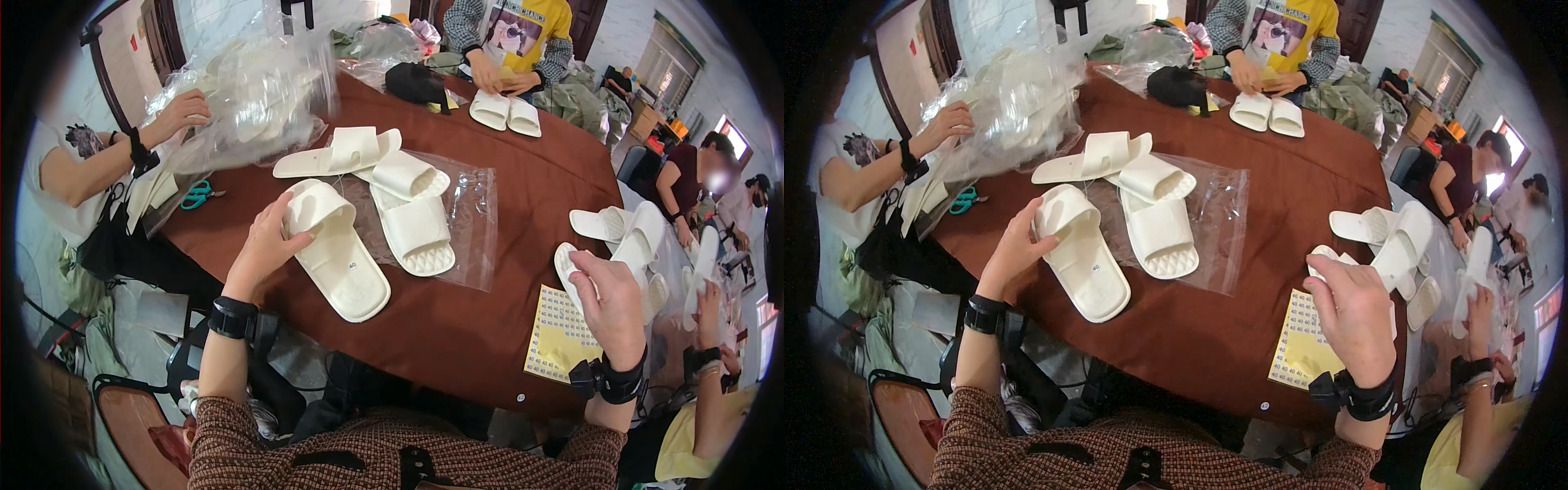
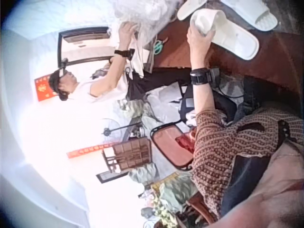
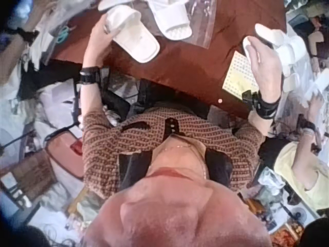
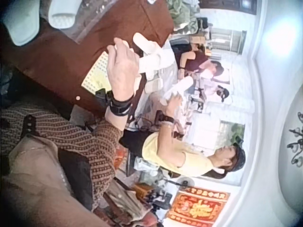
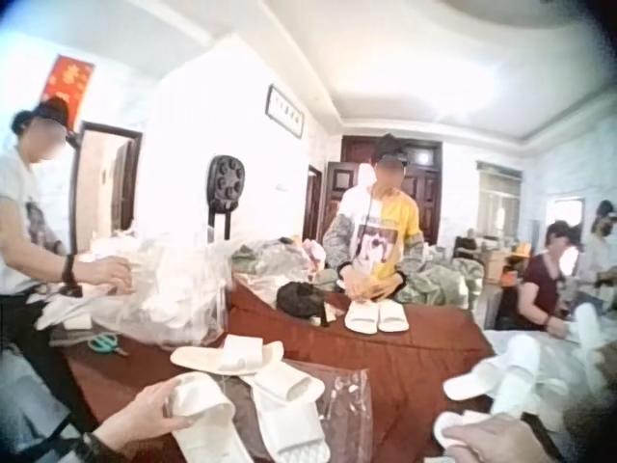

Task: Inspecting and packaging white slippers into plastic bags.

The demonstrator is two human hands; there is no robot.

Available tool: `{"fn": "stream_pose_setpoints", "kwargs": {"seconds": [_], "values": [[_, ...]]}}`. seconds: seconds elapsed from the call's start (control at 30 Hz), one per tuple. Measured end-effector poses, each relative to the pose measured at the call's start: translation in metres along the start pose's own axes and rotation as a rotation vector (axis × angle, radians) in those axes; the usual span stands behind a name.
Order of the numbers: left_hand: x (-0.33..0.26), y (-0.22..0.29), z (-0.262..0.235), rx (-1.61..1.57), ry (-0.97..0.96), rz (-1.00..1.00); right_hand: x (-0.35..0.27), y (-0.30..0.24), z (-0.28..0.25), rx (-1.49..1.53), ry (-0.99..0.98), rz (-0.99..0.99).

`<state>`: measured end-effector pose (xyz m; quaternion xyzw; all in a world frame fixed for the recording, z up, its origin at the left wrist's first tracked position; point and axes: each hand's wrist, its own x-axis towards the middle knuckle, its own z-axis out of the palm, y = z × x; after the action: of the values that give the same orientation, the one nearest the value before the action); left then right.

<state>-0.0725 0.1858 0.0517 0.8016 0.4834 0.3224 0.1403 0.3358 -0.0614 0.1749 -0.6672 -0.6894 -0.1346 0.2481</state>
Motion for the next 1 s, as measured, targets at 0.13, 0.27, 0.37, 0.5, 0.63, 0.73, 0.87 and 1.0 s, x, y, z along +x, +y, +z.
{"fn": "stream_pose_setpoints", "kwargs": {"seconds": [0.13, 0.27, 0.37, 0.5, 0.63, 0.73, 0.87, 1.0], "values": [[0.005, 0.004, -0.003, -0.074, -0.044, -0.064, -0.002, -0.003, -0.001, 0.004, -0.028, -0.074], [0.003, 0.024, -0.013, -0.052, 0.051, -0.015, -0.01, 0.0, -0.004, -0.019, -0.032, -0.061], [0.01, 0.029, -0.02, -0.053, 0.131, 0.063, -0.013, 0.004, -0.007, -0.039, -0.045, -0.048], [0.036, 0.045, -0.035, -0.23, 0.264, 0.064, -0.017, 0.009, -0.005, -0.032, -0.039, -0.044], [0.075, 0.065, -0.065, -0.246, 0.302, 0.108, -0.021, 0.009, -0.01, -0.019, -0.06, -0.027], [0.095, 0.09, -0.08, -0.381, 0.316, 0.067, -0.025, 0.011, -0.007, -0.01, -0.067, -0.017], [0.1, 0.127, -0.1, -0.484, 0.259, 0.108, -0.028, 0.011, -0.009, -0.016, -0.102, 0.017], [0.092, 0.166, -0.101, -0.568, 0.197, 0.174, -0.027, 0.011, -0.011, -0.003, -0.105, 0.013]]}}
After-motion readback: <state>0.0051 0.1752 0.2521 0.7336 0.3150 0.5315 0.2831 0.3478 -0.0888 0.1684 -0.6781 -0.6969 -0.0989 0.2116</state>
